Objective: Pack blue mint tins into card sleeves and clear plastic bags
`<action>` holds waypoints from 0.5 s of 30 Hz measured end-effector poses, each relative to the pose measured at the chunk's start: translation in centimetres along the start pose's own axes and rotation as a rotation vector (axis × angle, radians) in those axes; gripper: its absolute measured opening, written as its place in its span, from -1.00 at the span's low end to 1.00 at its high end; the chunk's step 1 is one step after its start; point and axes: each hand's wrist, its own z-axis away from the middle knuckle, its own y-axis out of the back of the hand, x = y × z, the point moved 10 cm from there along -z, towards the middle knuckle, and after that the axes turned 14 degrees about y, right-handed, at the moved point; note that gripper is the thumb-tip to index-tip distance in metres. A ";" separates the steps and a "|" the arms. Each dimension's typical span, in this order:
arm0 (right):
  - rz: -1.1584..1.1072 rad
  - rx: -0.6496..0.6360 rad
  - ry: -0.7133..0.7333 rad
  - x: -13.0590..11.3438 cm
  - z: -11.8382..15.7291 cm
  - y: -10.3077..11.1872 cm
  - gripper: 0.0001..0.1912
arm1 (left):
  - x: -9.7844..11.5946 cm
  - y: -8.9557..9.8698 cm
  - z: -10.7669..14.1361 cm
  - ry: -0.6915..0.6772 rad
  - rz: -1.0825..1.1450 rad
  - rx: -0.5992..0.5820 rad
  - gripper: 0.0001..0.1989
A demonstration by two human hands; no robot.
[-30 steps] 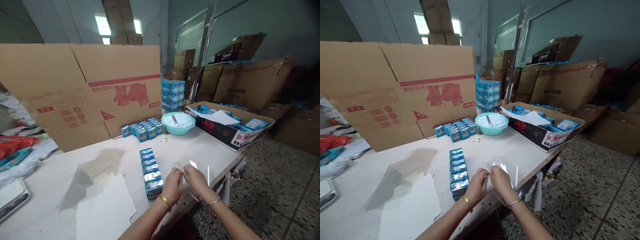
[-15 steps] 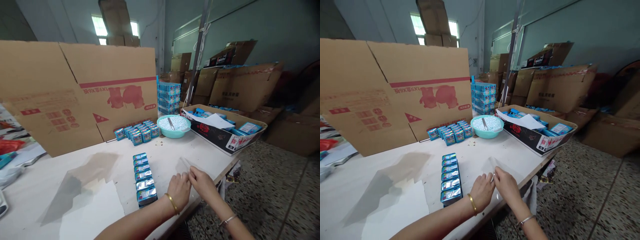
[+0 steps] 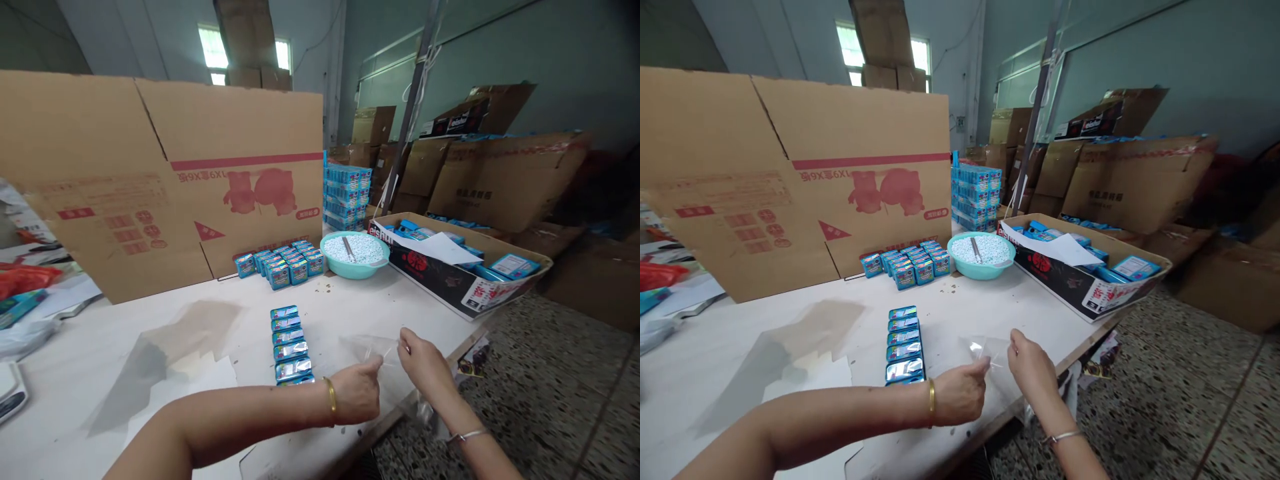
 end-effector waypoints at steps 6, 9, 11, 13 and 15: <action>0.156 -0.063 0.154 -5.2 -0.8 1.5 -0.84 | 4.9 -0.7 0.9 -0.426 -0.432 -0.061 -0.80; 0.153 -0.092 0.130 -5.4 -0.9 1.7 -0.84 | 3.7 1.8 -0.7 -0.297 -0.450 -0.066 -0.64; 0.120 -0.107 0.113 -5.3 -0.9 1.7 -0.85 | 3.6 2.4 -0.4 -0.319 -0.439 -0.051 -0.64; 0.087 -0.123 0.101 -5.5 -0.8 1.5 -0.85 | 4.2 1.5 1.0 -0.398 -0.395 -0.045 -0.68; 0.086 -0.141 0.114 -6.1 -0.8 1.4 -0.86 | 3.9 -0.1 2.2 -0.357 -0.222 -0.086 -0.71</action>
